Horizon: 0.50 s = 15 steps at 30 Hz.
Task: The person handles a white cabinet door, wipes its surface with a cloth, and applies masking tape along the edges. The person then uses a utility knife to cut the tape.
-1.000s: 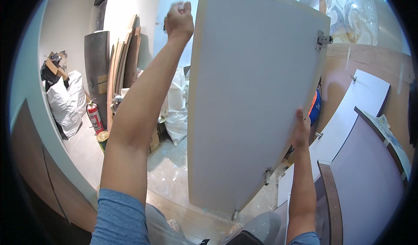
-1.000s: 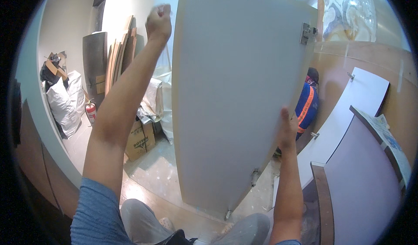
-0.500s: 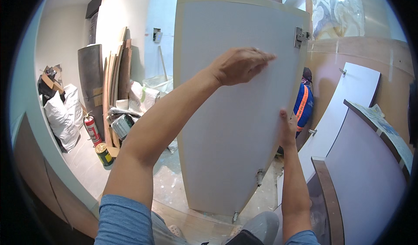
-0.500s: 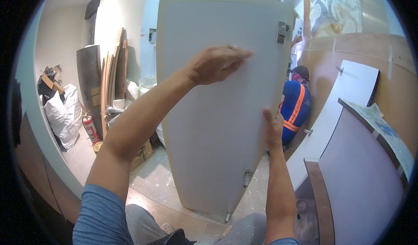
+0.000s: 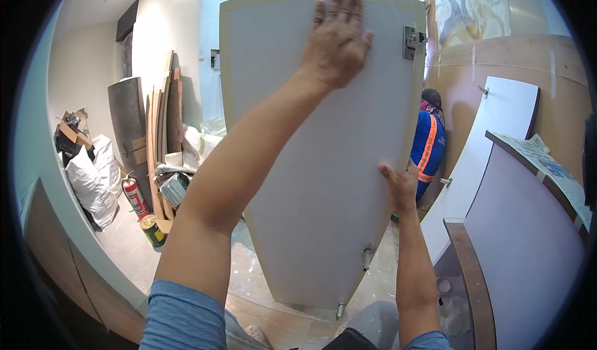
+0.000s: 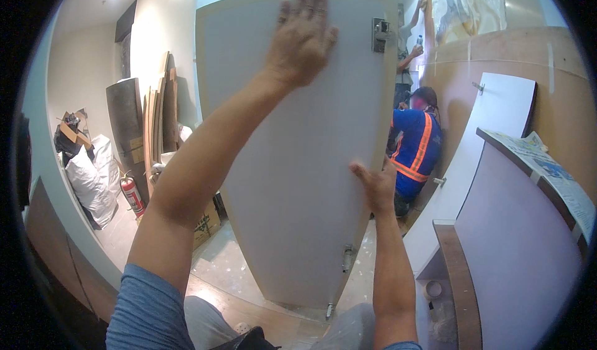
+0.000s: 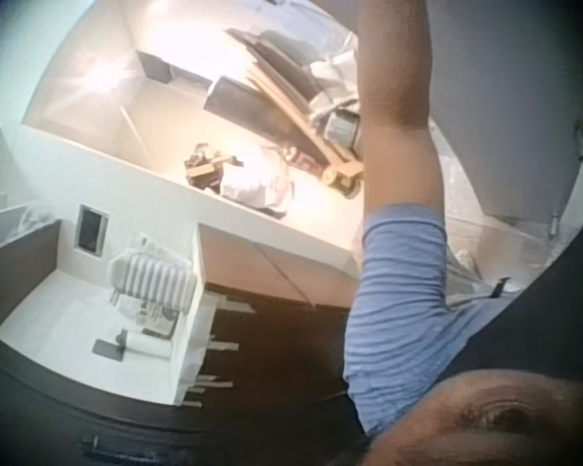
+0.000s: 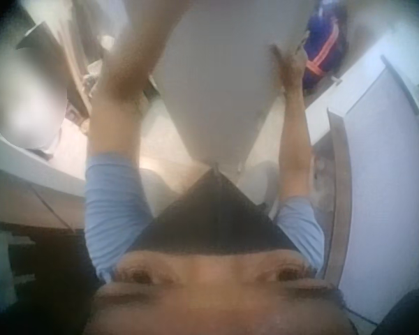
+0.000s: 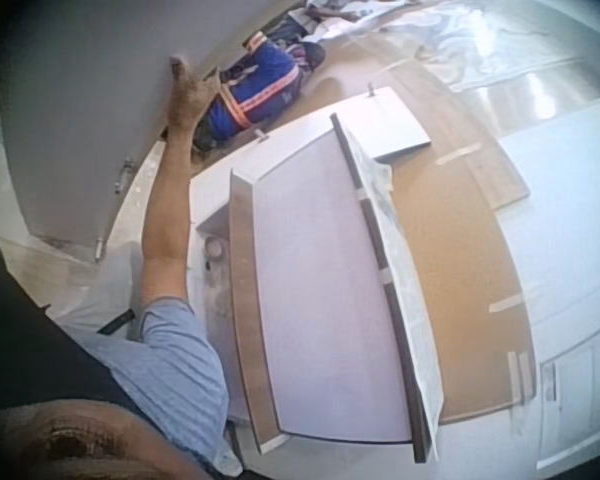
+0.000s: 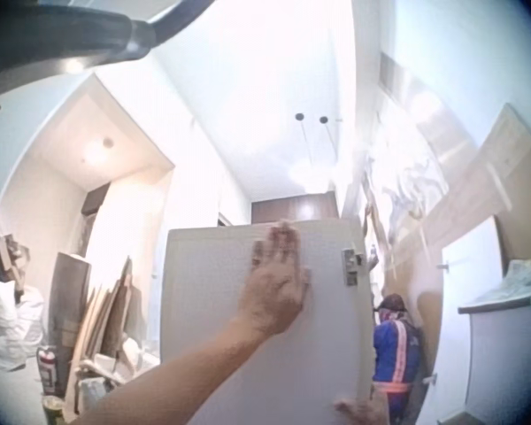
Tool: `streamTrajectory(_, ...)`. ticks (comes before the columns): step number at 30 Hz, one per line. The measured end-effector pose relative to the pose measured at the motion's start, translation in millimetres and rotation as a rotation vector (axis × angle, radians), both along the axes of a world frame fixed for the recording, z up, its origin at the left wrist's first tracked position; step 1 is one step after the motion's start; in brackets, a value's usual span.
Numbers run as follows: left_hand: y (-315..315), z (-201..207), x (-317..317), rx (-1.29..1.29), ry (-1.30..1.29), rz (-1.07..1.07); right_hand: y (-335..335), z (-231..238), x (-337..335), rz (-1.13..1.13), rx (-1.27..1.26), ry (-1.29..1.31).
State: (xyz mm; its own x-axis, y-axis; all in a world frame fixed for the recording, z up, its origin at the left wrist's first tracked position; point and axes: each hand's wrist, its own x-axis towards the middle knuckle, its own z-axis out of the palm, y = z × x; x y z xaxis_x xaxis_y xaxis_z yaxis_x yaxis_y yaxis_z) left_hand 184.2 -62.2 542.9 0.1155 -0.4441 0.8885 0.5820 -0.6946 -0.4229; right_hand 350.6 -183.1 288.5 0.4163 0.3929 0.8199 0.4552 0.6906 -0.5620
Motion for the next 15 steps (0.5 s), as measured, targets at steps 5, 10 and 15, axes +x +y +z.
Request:
streamTrajectory(5,-12,-6,15,0.043,0.332,-0.129,-1,1,0,-0.124,-0.058,-0.067)
streamTrajectory(10,29,-11,-37,-0.110,0.102,-0.042,-1,1,2,-0.065,-0.046,-0.036)
streamTrajectory(15,100,-20,-126,-0.240,-0.100,-0.001,0,6,-1,-0.050,-0.073,-0.052)
